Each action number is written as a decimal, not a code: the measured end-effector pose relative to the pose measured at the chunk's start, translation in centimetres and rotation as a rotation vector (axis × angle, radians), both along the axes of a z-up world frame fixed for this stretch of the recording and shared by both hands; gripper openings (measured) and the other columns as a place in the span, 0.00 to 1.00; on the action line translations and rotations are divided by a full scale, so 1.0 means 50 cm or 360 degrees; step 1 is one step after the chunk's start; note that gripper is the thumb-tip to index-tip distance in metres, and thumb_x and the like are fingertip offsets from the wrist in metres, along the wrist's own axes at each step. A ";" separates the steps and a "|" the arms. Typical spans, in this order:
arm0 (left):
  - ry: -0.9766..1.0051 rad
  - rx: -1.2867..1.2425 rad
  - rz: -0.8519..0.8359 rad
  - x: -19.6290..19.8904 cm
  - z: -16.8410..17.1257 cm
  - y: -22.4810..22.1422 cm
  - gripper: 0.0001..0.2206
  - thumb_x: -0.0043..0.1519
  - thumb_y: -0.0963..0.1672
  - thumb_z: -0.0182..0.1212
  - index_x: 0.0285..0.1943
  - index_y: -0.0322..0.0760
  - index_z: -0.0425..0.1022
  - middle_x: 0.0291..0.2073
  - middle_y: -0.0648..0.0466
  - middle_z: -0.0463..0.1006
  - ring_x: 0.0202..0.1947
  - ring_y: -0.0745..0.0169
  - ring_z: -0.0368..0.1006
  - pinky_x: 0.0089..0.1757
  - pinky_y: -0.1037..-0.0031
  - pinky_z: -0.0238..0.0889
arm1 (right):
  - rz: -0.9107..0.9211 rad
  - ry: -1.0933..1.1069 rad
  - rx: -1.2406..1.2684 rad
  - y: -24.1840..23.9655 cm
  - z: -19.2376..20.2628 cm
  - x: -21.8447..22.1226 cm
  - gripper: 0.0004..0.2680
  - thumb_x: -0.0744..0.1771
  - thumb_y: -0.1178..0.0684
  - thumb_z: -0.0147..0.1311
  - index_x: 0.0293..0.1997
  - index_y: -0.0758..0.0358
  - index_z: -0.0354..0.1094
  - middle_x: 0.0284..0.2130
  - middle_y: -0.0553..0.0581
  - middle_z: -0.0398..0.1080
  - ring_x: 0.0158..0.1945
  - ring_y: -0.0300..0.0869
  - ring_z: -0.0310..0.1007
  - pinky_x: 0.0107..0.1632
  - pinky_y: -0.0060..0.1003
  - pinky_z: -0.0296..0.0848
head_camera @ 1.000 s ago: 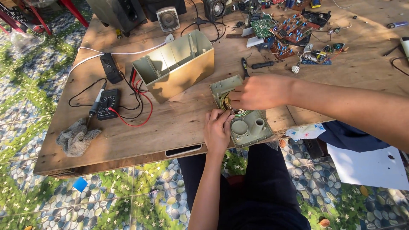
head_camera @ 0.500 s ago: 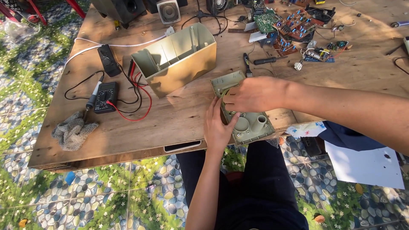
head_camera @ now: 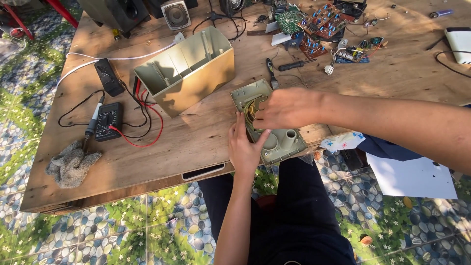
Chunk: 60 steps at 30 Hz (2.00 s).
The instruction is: Securing a speaker driver into a plastic housing using a manual screwdriver and screws on a repair bench.
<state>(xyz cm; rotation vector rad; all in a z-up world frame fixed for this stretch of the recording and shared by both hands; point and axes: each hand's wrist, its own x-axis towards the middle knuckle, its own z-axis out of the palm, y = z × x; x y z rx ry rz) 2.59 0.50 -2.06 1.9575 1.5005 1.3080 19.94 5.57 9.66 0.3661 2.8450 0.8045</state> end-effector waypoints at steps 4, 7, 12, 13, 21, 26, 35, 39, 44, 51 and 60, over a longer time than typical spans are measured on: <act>-0.0018 -0.0081 -0.0011 0.001 -0.004 0.006 0.40 0.55 0.54 0.73 0.72 0.29 0.63 0.68 0.40 0.68 0.62 0.42 0.68 0.50 0.55 0.72 | -0.0124 -0.0164 -0.0010 -0.014 0.039 -0.030 0.04 0.68 0.48 0.47 0.37 0.52 0.62 0.21 0.42 0.66 0.29 0.41 0.73 0.31 0.36 0.74; 0.0066 -0.0110 0.0123 0.005 -0.028 0.018 0.44 0.52 0.55 0.73 0.74 0.29 0.60 0.71 0.37 0.62 0.66 0.40 0.62 0.55 0.54 0.68 | -0.0332 -0.0213 -0.0128 -0.021 0.045 -0.046 0.01 0.68 0.54 0.51 0.37 0.51 0.66 0.23 0.47 0.70 0.28 0.44 0.78 0.29 0.37 0.74; 0.0265 -0.0177 0.0173 0.012 -0.057 0.038 0.40 0.56 0.59 0.65 0.72 0.34 0.63 0.59 0.50 0.78 0.66 0.54 0.63 0.56 0.54 0.53 | -0.0731 -0.0294 -0.0390 -0.008 0.063 -0.060 0.04 0.69 0.47 0.49 0.43 0.48 0.67 0.25 0.53 0.77 0.33 0.50 0.82 0.34 0.44 0.79; 0.0266 -0.0182 0.0174 0.011 -0.054 0.037 0.40 0.56 0.59 0.65 0.72 0.34 0.63 0.59 0.50 0.78 0.66 0.54 0.63 0.56 0.54 0.53 | -0.0730 -0.0294 -0.0394 -0.012 0.072 -0.062 0.04 0.69 0.47 0.49 0.43 0.48 0.67 0.25 0.53 0.77 0.33 0.50 0.82 0.34 0.44 0.79; 0.0203 -0.0093 0.0102 0.008 -0.042 0.030 0.39 0.56 0.56 0.68 0.71 0.27 0.63 0.59 0.44 0.78 0.67 0.54 0.62 0.58 0.52 0.48 | -0.1215 0.0125 -0.0864 0.007 0.077 -0.056 0.10 0.69 0.43 0.51 0.42 0.57 0.74 0.31 0.62 0.79 0.39 0.61 0.81 0.38 0.51 0.80; 0.0197 -0.0077 0.0081 0.008 -0.040 0.028 0.39 0.56 0.56 0.68 0.70 0.25 0.63 0.59 0.42 0.77 0.67 0.52 0.63 0.57 0.51 0.47 | -0.1281 0.0174 -0.0779 0.014 0.040 -0.058 0.12 0.69 0.42 0.52 0.39 0.58 0.76 0.29 0.60 0.78 0.36 0.57 0.82 0.34 0.49 0.80; 0.0174 -0.0113 0.0063 0.006 -0.051 0.036 0.38 0.56 0.56 0.69 0.70 0.31 0.64 0.60 0.46 0.77 0.68 0.55 0.63 0.58 0.51 0.46 | -0.0483 -0.0418 -0.0141 -0.001 0.060 -0.101 0.05 0.69 0.48 0.51 0.40 0.54 0.69 0.25 0.49 0.75 0.30 0.43 0.78 0.31 0.40 0.77; 0.0125 -0.0124 0.0036 0.004 -0.039 0.033 0.37 0.57 0.54 0.70 0.71 0.30 0.64 0.58 0.44 0.78 0.67 0.54 0.64 0.58 0.50 0.47 | -0.0772 -0.0232 -0.0466 0.008 0.058 -0.115 0.10 0.71 0.47 0.47 0.38 0.59 0.72 0.22 0.54 0.73 0.26 0.49 0.78 0.29 0.43 0.78; 0.0138 -0.0105 0.0052 0.002 -0.026 0.028 0.38 0.56 0.55 0.69 0.70 0.29 0.64 0.59 0.44 0.78 0.66 0.54 0.65 0.57 0.51 0.47 | -0.0786 -0.0215 -0.0462 0.010 0.058 -0.098 0.10 0.70 0.46 0.49 0.39 0.59 0.73 0.23 0.56 0.74 0.28 0.51 0.79 0.30 0.46 0.79; 0.0134 -0.0137 0.0048 0.000 -0.024 0.028 0.37 0.56 0.53 0.69 0.70 0.28 0.65 0.61 0.44 0.77 0.66 0.52 0.65 0.57 0.50 0.49 | -0.0290 -0.0296 0.0128 -0.015 0.051 -0.054 0.02 0.67 0.47 0.54 0.38 0.47 0.68 0.28 0.44 0.75 0.35 0.40 0.80 0.35 0.36 0.77; 0.0111 -0.0159 0.0048 -0.004 -0.012 0.027 0.36 0.56 0.53 0.69 0.70 0.28 0.66 0.61 0.44 0.76 0.66 0.51 0.66 0.57 0.50 0.49 | -0.0532 -0.0425 -0.0128 0.011 0.068 -0.063 0.04 0.68 0.44 0.52 0.39 0.45 0.69 0.29 0.44 0.75 0.34 0.40 0.80 0.35 0.37 0.76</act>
